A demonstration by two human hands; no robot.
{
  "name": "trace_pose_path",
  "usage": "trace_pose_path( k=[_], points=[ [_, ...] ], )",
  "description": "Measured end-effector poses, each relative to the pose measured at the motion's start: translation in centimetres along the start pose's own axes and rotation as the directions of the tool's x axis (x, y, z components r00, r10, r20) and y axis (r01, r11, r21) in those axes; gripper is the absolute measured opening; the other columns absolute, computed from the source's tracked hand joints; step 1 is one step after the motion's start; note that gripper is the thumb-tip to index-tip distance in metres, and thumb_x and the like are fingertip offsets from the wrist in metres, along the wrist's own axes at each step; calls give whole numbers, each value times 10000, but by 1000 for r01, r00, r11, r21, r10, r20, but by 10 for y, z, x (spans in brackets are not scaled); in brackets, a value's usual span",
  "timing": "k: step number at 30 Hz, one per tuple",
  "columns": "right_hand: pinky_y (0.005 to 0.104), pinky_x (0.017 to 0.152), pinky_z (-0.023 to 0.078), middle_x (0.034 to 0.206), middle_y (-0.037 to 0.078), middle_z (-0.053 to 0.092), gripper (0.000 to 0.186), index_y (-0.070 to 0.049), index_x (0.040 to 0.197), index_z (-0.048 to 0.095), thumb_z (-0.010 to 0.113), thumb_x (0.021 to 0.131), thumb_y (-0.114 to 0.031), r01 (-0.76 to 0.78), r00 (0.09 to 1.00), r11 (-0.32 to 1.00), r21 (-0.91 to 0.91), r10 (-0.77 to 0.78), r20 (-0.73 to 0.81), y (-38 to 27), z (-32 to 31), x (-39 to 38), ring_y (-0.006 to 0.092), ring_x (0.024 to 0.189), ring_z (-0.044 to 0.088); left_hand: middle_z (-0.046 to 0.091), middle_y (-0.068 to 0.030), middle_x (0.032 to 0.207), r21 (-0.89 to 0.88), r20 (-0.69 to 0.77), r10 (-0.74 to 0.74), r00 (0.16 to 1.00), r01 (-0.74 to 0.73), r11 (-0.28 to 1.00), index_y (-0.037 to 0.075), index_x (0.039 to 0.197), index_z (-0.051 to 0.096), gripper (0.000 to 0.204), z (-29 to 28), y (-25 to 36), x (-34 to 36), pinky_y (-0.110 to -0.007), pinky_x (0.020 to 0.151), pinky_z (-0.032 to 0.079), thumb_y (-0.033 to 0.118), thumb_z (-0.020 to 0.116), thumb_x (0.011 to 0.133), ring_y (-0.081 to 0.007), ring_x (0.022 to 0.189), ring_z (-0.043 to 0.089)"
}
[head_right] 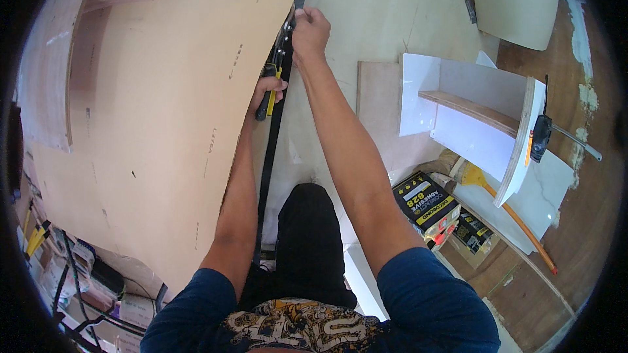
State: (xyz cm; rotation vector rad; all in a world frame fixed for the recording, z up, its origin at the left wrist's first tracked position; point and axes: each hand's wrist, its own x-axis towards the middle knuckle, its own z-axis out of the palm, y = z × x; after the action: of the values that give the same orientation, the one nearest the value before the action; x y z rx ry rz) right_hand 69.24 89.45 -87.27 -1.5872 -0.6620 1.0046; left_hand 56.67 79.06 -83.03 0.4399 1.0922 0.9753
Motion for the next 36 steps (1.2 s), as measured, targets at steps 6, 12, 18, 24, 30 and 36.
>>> trace_pose_path(
  k=[6,12,18,24,30,36],
  points=[
    [335,795,509,962,111,691,257,80,1121,658,644,960,-119,92,995,974,-205,-83,51,-3,-7,5,196,837,631,542,-67,630,3,16,97,995,-97,995,-9,808,602,267,-1,-15,20,-323,452,425,19,736,579,-187,485,525],
    [272,746,471,886,21,630,94,-37,1029,659,620,986,-112,-237,956,968,76,219,197,-29,-9,13,133,802,582,615,-67,776,249,-85,-17,996,38,968,3,901,636,306,3,-18,13,-330,622,486,38,729,611,-190,680,592],
    [269,703,490,908,33,664,152,21,1072,661,641,987,-103,-92,987,996,-13,93,130,-20,5,23,121,775,592,623,-66,831,306,-68,-56,996,74,949,29,914,630,299,-4,-17,12,-317,661,488,51,714,627,-166,749,609],
    [258,755,472,925,50,679,194,62,1106,657,659,966,-73,-99,990,994,51,93,104,-29,7,13,123,820,590,586,-45,706,472,-131,45,990,22,881,40,817,622,230,6,10,9,-324,545,444,60,711,606,-157,613,564],
    [272,680,510,896,70,674,161,60,1075,651,661,954,-46,-149,988,977,152,139,73,-35,7,14,155,751,624,514,-21,640,424,-103,52,993,-3,906,23,737,590,253,4,3,13,-354,517,398,90,745,548,-199,564,488],
    [308,694,533,923,90,680,151,67,1075,633,645,959,-29,-161,987,973,167,159,22,-38,14,9,169,769,640,606,-33,676,347,-42,-9,999,24,937,55,760,616,143,-3,-11,17,-314,560,458,115,717,679,-153,598,581]
  ],
)
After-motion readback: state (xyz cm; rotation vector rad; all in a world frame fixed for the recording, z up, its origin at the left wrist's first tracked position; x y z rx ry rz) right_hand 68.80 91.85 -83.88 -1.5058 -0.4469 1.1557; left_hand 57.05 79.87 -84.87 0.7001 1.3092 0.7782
